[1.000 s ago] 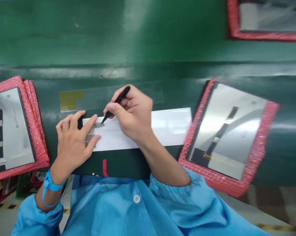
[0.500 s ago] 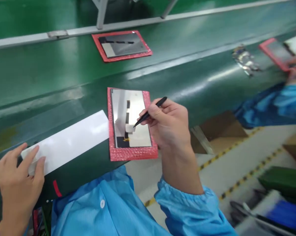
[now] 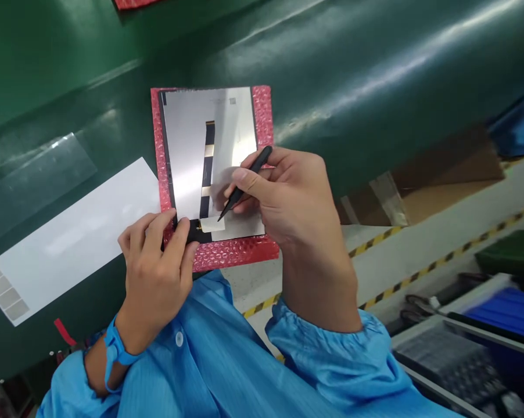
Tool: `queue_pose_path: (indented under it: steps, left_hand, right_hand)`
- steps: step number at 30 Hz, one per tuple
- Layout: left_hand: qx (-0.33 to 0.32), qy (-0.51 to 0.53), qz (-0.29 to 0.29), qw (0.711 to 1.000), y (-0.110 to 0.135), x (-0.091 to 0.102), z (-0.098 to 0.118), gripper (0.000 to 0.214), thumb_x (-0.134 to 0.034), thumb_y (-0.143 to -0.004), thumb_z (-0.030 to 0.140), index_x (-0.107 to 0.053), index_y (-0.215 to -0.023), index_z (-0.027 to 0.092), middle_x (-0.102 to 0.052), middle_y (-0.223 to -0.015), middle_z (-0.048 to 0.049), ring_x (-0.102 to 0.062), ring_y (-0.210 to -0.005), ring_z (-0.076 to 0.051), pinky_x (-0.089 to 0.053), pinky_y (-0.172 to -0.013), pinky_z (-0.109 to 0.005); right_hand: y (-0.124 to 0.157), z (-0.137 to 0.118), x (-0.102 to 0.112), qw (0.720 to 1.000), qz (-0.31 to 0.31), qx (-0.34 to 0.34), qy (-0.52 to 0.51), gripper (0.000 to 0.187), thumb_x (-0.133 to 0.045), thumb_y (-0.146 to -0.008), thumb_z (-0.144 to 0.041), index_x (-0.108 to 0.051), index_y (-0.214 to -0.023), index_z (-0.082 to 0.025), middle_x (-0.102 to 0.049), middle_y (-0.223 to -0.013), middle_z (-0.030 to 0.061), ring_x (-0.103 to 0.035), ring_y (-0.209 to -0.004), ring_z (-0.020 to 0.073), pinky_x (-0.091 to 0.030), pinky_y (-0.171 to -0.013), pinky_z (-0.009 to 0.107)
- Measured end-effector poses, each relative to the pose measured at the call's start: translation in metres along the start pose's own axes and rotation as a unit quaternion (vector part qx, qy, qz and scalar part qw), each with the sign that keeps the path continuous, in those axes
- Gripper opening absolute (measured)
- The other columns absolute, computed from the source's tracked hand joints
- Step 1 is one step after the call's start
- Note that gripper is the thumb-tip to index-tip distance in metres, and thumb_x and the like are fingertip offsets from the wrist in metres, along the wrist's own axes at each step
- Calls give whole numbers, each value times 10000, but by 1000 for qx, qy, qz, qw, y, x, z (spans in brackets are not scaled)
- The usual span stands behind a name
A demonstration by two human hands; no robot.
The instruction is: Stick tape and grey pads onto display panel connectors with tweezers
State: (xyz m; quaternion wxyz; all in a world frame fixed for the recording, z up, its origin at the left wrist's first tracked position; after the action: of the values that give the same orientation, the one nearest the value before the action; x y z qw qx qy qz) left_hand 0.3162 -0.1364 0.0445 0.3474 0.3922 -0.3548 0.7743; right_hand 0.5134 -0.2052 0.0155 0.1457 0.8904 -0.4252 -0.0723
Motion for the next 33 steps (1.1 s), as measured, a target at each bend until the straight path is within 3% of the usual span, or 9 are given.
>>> queue_pose_path:
  steps: [10,23,29,33]
  left_hand:
    - [-7,16,-7,1000,-3,3,2,334,-787,-955,144,-764,-1276,55,-732,-1300,-247,-658,-1230,-407,-485,-990,-554]
    - [-10,17,-15,1000,-4,4,4,319,-802,-932,122,-782,-1246,70,-732,-1280,-265,-673,-1226,-418,-495,-980,-570]
    - [-2,13,-5,1000,-5,3,6,305,-801,-918,81,-809,-1212,165,-734,-1286,-247,-684,-1220,-417,-484,-952,-573]
    - [-1,14,-8,1000,-5,3,6,294,-803,-914,76,-815,-1194,165,-733,-1283,-251,-684,-1222,-419,-480,-957,-578]
  right_hand:
    - [4,-3,-3,997,42,17,55,184,-808,-923,-64,-699,-842,-188,-768,-718,14,-738,-574,159,-574,-452,184]
    - [11,-6,-3,994,48,36,87,202,-795,-952,-79,-714,-848,-231,-758,-724,-29,-746,-623,177,-614,-478,239]
    - [10,-6,-2,992,56,55,94,233,-783,-943,-16,-734,-837,-218,-753,-705,-50,-744,-601,162,-597,-446,206]
    - [10,-8,-3,991,57,72,96,279,-766,-950,19,-728,-814,-222,-747,-698,-69,-749,-589,144,-585,-439,179]
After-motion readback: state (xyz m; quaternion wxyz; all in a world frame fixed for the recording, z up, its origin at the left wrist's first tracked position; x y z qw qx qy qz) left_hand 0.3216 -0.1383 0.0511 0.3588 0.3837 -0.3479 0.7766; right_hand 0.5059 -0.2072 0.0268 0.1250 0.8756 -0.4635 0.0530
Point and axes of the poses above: each hand's wrist, its own y-axis away from the middle knuckle, its own x-axis out of the back of the hand, z = x × y, the point moved 6 cm from there along -y, towards the middle knuckle
